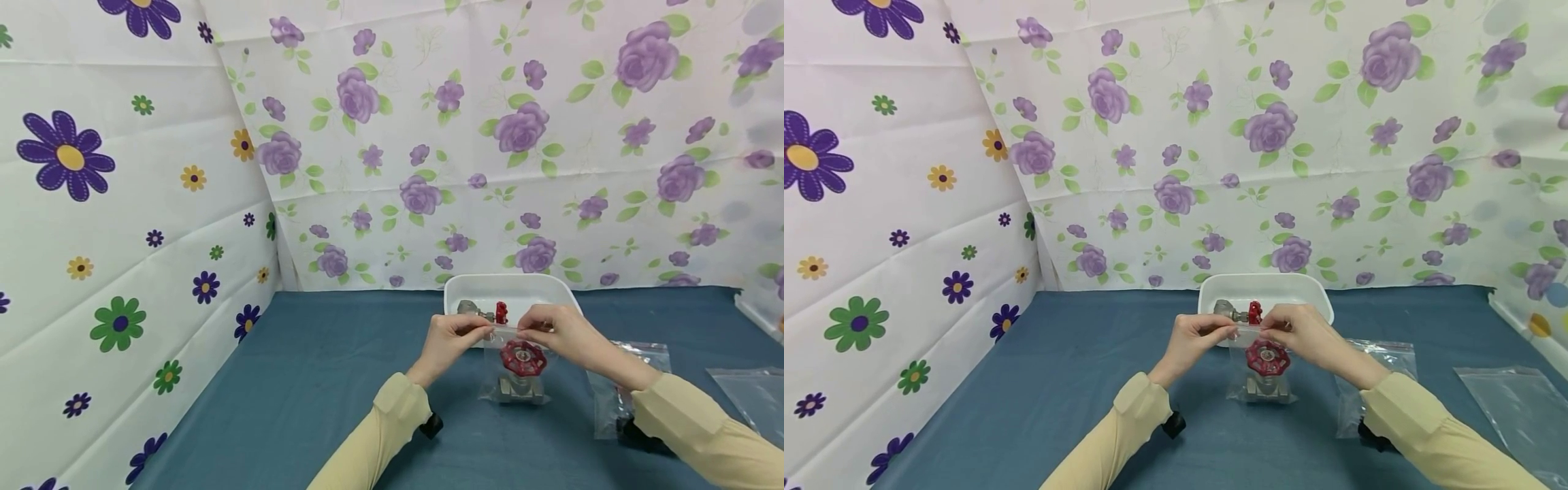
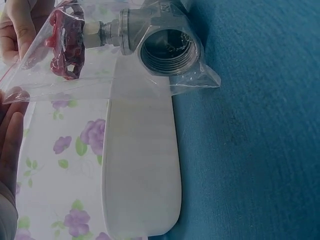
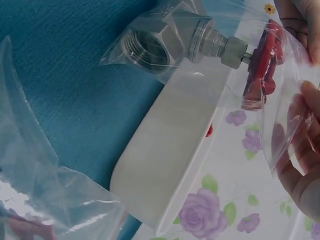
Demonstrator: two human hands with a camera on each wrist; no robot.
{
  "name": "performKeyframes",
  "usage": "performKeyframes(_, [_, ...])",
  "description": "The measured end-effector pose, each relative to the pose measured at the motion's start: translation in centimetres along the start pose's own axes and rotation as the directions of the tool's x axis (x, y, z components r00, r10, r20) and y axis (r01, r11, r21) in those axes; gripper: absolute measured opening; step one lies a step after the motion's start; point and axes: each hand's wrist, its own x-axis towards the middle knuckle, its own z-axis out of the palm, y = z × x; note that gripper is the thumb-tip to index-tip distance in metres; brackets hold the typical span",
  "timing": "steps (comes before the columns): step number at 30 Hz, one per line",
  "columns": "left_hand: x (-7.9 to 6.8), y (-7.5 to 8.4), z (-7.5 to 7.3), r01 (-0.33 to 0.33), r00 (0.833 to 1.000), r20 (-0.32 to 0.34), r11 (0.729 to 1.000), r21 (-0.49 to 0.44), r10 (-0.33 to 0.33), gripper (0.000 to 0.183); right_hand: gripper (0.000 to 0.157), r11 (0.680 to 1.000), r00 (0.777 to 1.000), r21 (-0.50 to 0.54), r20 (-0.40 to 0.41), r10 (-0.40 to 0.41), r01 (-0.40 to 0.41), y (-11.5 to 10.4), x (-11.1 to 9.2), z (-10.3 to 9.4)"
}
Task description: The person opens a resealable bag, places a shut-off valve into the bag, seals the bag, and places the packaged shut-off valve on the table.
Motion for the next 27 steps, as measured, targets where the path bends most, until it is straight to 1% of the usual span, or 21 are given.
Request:
performKeyframes(1, [-0.01, 0.0, 0.02, 0.0, 1.0, -0.001, 1.0, 0.008, 0.0, 0.009, 0.012, 1.0, 1.0, 0.003, 0.0, 0.011, -0.011, 0.04, -0.02, 0.04])
performKeyframes(3, [-0.07, 0.01, 0.01, 0.004, 1.0, 0.001, 1.0, -0.005, -0.004, 0.01, 0.012, 1.0, 1.0, 0.011, -0.002, 0.024, -0.024, 0.16, -0.07, 0.1])
performKeyframes(9, [-0.05, -0.02, -0.01, 0.012, 1.0, 0.002, 0.999, -0.044, -0.012, 0.01, 0.008, 1.0, 1.0, 0.026, -0.007, 0.007, -0.007, 0.37, -0.09, 0.26])
performKeyframes(15, [-0.01, -0.23, 0.11, -0.006, 1.0, -0.003, 1.0, -0.021, 0.006, 0.009, 0.008, 0.999, 1.0, 0.023, 0.0, 0.026, -0.026, 0.22, 0.19, 0.32])
performKeyframes(21, [-0.01, -0.2, 0.08, -0.003, 1.0, 0.0, 1.0, -0.029, 0.003, 0.009, 0.011, 1.0, 1.0, 0.022, -0.012, -0.016, 0.016, 0.14, 0.3, 0.39])
performKeyframes(24, [0.02, -0.15, 0.04, -0.008, 1.0, -0.001, 1.0, -0.016, 0.008, 0.009, 0.009, 0.999, 1.0, 0.029, -0.008, -0.014, 0.015, 0.23, 0.28, 0.38])
performKeyframes(27, [0.0, -0.14, 0.03, -0.005, 1.0, 0.0, 1.0, -0.021, 0.005, 0.009, 0.004, 0.999, 1.0, 0.049, 0.006, 0.01, -0.01, 0.41, 0.11, 0.28])
